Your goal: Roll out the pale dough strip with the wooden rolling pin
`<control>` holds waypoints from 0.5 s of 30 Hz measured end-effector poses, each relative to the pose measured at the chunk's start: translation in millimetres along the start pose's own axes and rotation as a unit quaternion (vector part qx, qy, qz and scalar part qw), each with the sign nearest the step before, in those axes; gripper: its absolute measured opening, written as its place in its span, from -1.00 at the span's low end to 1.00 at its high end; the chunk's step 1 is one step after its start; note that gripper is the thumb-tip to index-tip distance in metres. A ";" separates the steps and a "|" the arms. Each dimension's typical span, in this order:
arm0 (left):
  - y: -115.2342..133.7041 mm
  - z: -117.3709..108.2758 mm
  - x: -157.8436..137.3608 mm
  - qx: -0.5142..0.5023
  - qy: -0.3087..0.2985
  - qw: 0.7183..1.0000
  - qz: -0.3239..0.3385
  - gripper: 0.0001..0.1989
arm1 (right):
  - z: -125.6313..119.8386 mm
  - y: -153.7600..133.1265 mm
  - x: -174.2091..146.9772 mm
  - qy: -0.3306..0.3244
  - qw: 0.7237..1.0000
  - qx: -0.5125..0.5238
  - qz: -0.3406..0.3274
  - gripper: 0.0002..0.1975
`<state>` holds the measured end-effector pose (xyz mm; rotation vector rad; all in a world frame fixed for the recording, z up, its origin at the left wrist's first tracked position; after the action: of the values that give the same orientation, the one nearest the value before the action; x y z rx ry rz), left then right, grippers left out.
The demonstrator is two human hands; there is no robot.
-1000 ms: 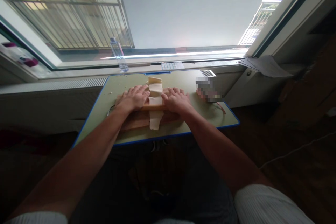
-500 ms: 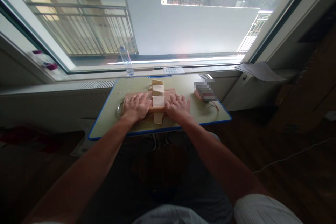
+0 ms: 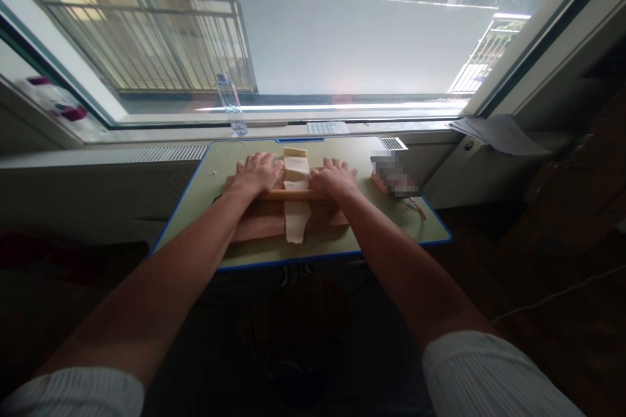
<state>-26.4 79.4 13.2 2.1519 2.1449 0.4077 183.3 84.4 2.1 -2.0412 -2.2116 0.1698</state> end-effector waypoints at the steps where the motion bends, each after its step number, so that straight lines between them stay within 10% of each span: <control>1: 0.5 -0.3 3.0 0.001 0.008 1.000 0.001 -0.34 | -0.1 1.0 3.3 0.000 1.000 0.011 0.010 -0.25; 15: 2.5 -4.3 -56.8 0.026 -0.056 0.998 -0.026 -0.26 | -10.1 -6.1 -72.5 0.056 0.998 0.026 0.007 -0.30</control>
<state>-24.2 22.5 10.3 2.0867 2.1677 0.2257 184.7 11.6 11.8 -1.9880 -2.1054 0.1088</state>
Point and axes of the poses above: each hand's wrist, its own x-axis towards the middle knuckle, its own z-axis out of the palm, y = z × x, the point moved 7 cm from there along x, towards the middle knuckle, and after that the axes turned 4 degrees about y, right-handed, at the moved point
